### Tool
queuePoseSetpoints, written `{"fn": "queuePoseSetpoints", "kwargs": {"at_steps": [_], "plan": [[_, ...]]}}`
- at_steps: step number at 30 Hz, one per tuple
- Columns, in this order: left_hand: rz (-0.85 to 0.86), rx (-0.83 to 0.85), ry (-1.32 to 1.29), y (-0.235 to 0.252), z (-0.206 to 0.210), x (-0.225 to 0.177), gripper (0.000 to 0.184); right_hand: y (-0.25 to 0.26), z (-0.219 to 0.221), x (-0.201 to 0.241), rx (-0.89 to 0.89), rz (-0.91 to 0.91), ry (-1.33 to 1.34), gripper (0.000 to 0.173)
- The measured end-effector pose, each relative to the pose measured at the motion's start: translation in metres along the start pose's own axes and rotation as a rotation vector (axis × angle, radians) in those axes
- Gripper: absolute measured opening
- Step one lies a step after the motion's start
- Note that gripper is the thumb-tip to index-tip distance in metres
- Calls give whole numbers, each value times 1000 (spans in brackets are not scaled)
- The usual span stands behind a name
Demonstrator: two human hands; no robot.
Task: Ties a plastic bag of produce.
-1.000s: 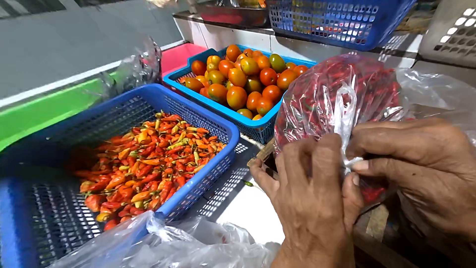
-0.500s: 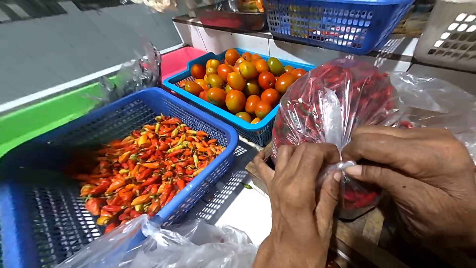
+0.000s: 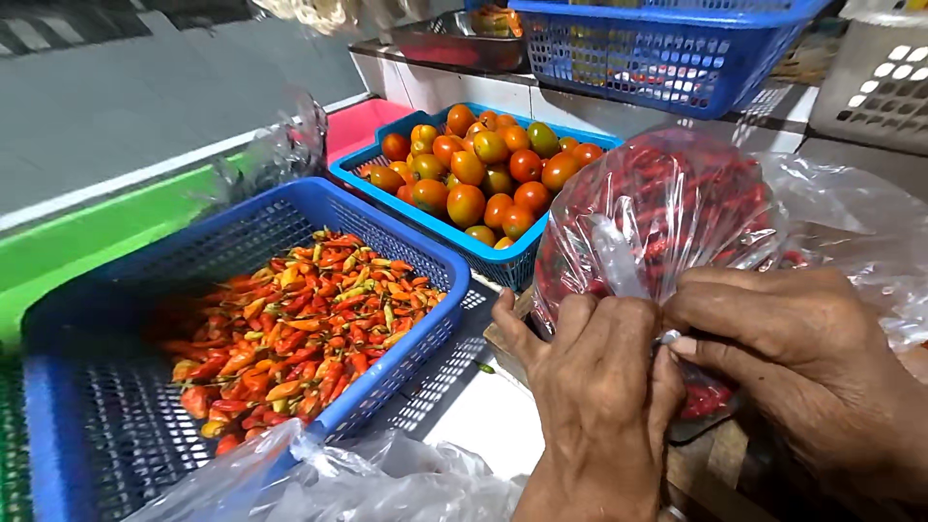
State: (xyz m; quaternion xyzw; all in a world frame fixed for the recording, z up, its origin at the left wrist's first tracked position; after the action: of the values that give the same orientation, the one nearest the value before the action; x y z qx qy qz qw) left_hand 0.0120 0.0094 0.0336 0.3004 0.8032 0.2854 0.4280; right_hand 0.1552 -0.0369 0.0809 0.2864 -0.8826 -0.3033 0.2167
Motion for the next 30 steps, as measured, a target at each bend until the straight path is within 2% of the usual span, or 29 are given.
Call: {"fn": "queuePoseSetpoints", "kwargs": {"at_steps": [7, 13, 20, 30], "plan": [[-81, 1, -83, 4, 6, -4, 14, 1, -1, -1, -13, -77, -117, 21], [-115, 67, -196, 6, 2, 0, 14, 2, -4, -1, 26, -94, -131, 20], [-132, -15, -165, 2, 6, -2, 17, 3, -4, -1, 35, -109, -131, 19], [-247, 55, -345, 5, 4, 4, 14, 3, -4, -3, -2, -9, -69, 17]]}}
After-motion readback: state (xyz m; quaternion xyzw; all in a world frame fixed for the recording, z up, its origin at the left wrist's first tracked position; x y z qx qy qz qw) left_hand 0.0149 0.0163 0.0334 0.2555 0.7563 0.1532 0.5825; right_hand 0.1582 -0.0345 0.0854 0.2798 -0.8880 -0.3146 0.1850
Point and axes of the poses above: each hand's wrist, its own y-axis towards the middle knuckle, its own z-axis out of the palm, x = y × z, the point moved 2 cm from there along y, towards the middle knuckle, and after that the axes turned 10 degrees about -z, right-handed, at the moved point
